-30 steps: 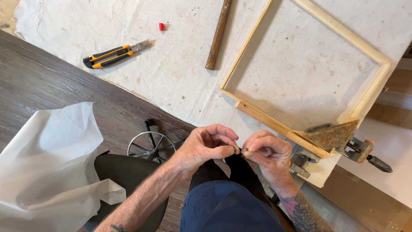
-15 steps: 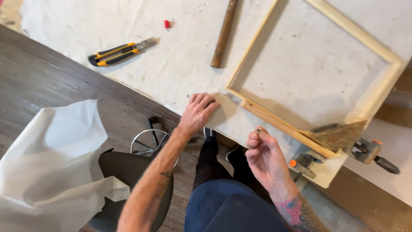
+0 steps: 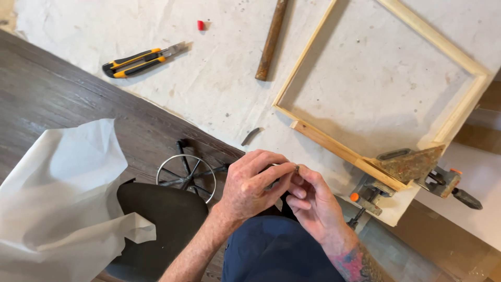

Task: The person assembles a rectangular wooden frame by clamping mitered corners with a speed square and bar clamps, then hammering nails into each joint. They repeat the process for each corner, remove clamps, and inspect the completed frame.

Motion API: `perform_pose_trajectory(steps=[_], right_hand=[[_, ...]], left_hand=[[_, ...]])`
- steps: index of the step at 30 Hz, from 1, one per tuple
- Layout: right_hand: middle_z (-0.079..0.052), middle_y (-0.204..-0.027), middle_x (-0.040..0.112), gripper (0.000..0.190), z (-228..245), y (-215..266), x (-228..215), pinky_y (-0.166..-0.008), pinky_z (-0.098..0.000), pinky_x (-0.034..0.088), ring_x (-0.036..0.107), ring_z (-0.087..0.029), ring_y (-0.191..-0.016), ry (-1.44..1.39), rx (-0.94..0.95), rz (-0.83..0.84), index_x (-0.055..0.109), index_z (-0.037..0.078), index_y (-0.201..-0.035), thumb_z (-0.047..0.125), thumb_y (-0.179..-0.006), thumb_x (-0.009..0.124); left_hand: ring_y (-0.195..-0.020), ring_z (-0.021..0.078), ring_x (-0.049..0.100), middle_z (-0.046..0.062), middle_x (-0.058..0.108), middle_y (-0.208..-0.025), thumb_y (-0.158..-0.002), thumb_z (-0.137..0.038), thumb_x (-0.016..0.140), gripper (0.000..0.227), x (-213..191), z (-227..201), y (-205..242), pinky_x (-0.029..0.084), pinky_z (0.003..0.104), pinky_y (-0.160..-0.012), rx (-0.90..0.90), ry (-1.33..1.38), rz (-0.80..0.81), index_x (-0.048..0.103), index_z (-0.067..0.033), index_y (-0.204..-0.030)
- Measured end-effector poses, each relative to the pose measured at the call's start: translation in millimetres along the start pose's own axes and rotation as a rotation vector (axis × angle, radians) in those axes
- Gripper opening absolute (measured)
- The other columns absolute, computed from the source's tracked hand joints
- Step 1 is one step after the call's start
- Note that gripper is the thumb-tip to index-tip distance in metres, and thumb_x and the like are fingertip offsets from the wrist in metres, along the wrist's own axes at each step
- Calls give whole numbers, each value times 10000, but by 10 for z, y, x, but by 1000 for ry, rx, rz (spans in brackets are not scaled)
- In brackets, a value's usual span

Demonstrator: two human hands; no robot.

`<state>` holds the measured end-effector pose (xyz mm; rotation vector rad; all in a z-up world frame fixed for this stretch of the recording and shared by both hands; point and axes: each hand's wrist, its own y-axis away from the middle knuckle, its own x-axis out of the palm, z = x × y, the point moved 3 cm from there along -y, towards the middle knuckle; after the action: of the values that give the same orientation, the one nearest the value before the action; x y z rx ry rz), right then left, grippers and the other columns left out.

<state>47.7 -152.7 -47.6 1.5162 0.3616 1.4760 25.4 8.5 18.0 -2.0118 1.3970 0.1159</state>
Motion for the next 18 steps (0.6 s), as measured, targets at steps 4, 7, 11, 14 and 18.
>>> perform_pose_trajectory(steps=[4,7,11,14,18], right_hand=[[33,-667,363,217,9,64,79,-351,-144,258,362,-33,-506,174,-24,-35,465,118,-732,129,-922,568],[35,-645,350,242,10,113,80,-343,-147,271,375,-33,-486,230,-37,-12,455,120,-712,134,-928,563],[27,-632,371,243,40,141,152,-336,-161,286,395,-48,-469,318,-46,24,475,99,-697,117,-918,574],[-15,-556,397,246,48,185,240,-362,-199,244,365,-82,-471,455,-105,-43,475,80,-667,85,-898,557],[-20,-503,445,212,31,233,319,-320,-199,268,390,-82,-384,487,-234,25,530,59,-683,81,-883,596]], left_hand=[[-719,220,624,81,638,-858,-871,-14,658,48,-98,-36,-79,523,321,-637,12,20,46,641,-42,-905],[-737,227,613,83,634,-874,-873,-11,647,44,-136,-86,-77,509,319,-623,12,13,93,632,-43,-900],[-733,230,590,59,629,-858,-876,-2,637,48,-168,-124,-98,493,317,-625,55,-25,139,623,-46,-864],[-693,229,544,48,591,-803,-805,53,582,130,-130,-168,-114,474,311,-610,60,-60,106,543,-53,-741],[-660,226,539,66,595,-798,-777,44,601,102,-180,-180,-47,460,301,-583,25,-15,24,566,-47,-749]])
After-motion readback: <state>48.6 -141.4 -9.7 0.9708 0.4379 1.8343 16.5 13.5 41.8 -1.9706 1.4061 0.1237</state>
